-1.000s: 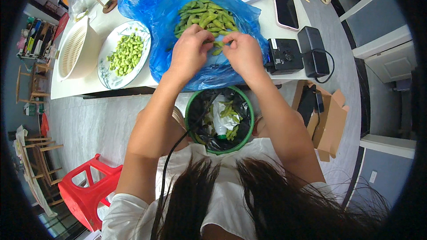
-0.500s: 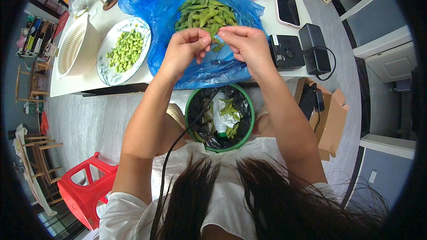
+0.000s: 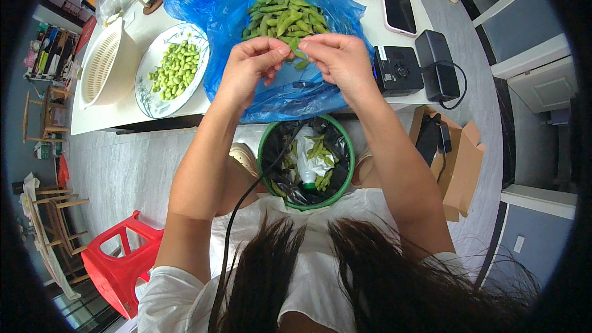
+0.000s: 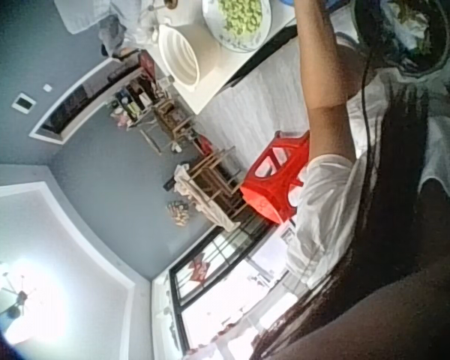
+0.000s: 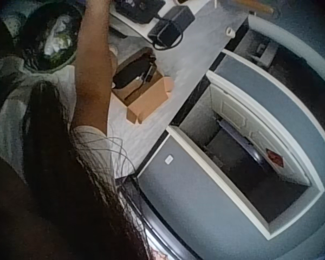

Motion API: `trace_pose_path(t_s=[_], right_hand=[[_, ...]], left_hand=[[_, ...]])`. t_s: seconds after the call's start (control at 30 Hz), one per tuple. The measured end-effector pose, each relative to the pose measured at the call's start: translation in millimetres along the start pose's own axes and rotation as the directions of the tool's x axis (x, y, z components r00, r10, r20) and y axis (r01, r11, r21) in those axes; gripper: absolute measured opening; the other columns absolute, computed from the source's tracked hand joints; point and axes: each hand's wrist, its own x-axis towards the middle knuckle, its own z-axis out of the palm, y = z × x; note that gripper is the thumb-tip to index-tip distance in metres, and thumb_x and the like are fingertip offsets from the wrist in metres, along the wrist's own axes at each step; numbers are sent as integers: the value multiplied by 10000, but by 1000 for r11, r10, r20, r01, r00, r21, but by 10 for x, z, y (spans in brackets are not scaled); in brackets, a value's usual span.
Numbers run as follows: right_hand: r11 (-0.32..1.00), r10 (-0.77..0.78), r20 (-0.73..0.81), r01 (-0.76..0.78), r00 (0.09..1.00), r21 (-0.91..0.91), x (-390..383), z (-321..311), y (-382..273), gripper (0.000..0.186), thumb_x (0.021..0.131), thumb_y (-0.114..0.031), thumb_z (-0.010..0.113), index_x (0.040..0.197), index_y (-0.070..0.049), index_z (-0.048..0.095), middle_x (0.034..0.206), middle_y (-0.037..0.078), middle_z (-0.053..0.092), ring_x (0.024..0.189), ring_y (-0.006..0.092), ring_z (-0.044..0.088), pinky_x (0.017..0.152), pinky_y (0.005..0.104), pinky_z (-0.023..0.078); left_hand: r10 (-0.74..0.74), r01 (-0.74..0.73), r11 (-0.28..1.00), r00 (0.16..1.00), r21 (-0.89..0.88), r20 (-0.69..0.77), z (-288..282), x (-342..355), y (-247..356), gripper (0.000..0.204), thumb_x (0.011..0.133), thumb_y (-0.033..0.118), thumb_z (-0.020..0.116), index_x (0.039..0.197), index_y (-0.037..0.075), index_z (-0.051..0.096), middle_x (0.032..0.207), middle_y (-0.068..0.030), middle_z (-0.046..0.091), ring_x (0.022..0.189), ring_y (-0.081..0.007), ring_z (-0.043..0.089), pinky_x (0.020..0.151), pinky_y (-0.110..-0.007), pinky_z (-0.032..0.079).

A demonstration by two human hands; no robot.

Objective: The person shells peas by hand from a blue plastic bag, placing the peas onto a plate and the empty pods into a bin.

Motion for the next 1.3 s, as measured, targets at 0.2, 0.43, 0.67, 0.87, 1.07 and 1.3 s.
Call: trace_pose_path(t_s=[0.2,0.43,0.67,0.87,1.07,1.3], right_hand=[[886,-219,-75,166,973,-433,95,-65,236,155,660,-124,655,786,-36,669,672,110,628,560,172,584,524,274,442],[630,-255,71,222,964,-744,7,30,203,137,632,-106,630,763,-83,665,701,125,616,625,264,601,562,342,467],[694,-301,72,270,951,-667,50,67,202,166,638,-134,671,794,-78,653,660,84,597,568,213,575,522,318,457],[944,193,122,-218,974,248,18,58,51,193,702,-165,697,798,-15,623,640,-12,543,504,30,414,397,181,298],[967,211,94,-222,973,125,-21,69,15,202,749,-118,657,895,16,618,621,-39,508,468,6,356,377,147,208],[994,0,-14,-1,1000,-107,14,30,93,163,682,-125,674,775,9,677,684,67,645,598,100,572,559,232,446]], left_hand=[[-139,43,974,886,221,442,-139,-146,264,132,746,166,668,821,59,654,666,-8,619,483,-41,473,395,-180,319],[-247,81,940,831,331,499,-86,-207,278,173,761,224,663,839,70,668,694,10,630,464,-25,464,369,-169,292],[312,-282,759,949,586,53,-147,36,-47,188,756,59,635,940,29,613,813,-21,616,606,-52,495,513,-193,404],[373,-323,790,928,522,9,75,-30,-67,269,712,46,685,956,1,580,823,-47,625,707,-95,585,582,-217,481],[450,-318,736,889,598,-81,111,-12,-148,198,678,65,691,846,7,603,710,-128,628,597,-201,612,537,-284,472],[582,-356,393,810,848,70,136,-54,-95,162,671,79,669,824,42,627,738,-141,616,649,-274,606,556,-324,464]])
